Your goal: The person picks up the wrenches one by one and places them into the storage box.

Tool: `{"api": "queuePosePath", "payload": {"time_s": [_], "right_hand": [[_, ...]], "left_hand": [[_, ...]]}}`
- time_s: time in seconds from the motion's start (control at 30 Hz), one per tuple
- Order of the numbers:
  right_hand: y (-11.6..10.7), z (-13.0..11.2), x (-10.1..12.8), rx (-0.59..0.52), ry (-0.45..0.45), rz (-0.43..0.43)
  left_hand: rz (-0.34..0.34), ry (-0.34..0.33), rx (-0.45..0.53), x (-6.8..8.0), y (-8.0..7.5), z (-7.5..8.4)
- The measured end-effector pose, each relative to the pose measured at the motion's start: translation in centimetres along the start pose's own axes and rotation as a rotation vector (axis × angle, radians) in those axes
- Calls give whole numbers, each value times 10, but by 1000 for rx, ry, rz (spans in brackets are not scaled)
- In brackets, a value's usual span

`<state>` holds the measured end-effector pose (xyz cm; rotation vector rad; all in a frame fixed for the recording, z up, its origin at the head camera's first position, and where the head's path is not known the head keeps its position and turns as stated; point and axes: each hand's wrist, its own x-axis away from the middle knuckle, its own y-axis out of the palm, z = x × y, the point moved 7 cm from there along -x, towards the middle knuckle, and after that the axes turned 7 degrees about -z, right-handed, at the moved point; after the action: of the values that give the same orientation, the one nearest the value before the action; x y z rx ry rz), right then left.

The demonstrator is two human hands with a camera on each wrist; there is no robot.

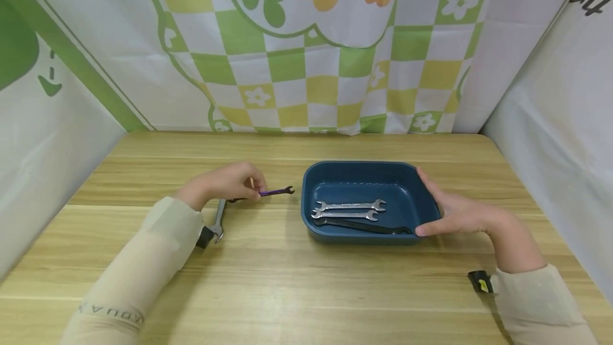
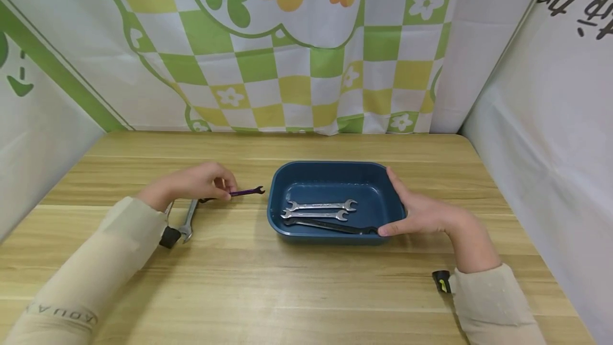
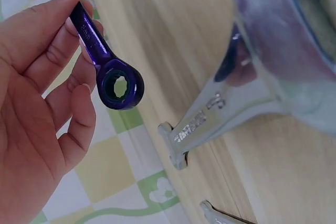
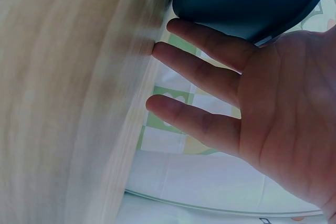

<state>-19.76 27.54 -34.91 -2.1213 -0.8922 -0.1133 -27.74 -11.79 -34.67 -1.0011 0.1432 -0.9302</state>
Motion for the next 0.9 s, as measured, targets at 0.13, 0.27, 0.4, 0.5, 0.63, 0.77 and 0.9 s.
{"api": "queuePosePath", "payload": {"time_s": [0.13, 0.27, 0.4, 0.5, 0.63, 0.77, 0.9], "right_hand": [[0, 0, 0, -6, -2, -1], [0, 0, 0, -12, 4, -4], [0, 0, 0, -10, 5, -2], [0, 0, 1, -8, 4, -3], [1, -1, 0, -9, -1, -2], [1, -1, 0, -10, 1, -6], [0, 0, 0, -12, 8, -5]], "left_hand": [[19, -30, 8, 4, -3, -1], [28, -52, 18, 6, -4, 0], [36, -33, 15, 7, -6, 3], [45, -20, 18, 7, -6, 4], [54, -22, 39, 9, -6, 6], [71, -8, 52, 10, -10, 10], [95, 33, 45, 8, -16, 18]]}}
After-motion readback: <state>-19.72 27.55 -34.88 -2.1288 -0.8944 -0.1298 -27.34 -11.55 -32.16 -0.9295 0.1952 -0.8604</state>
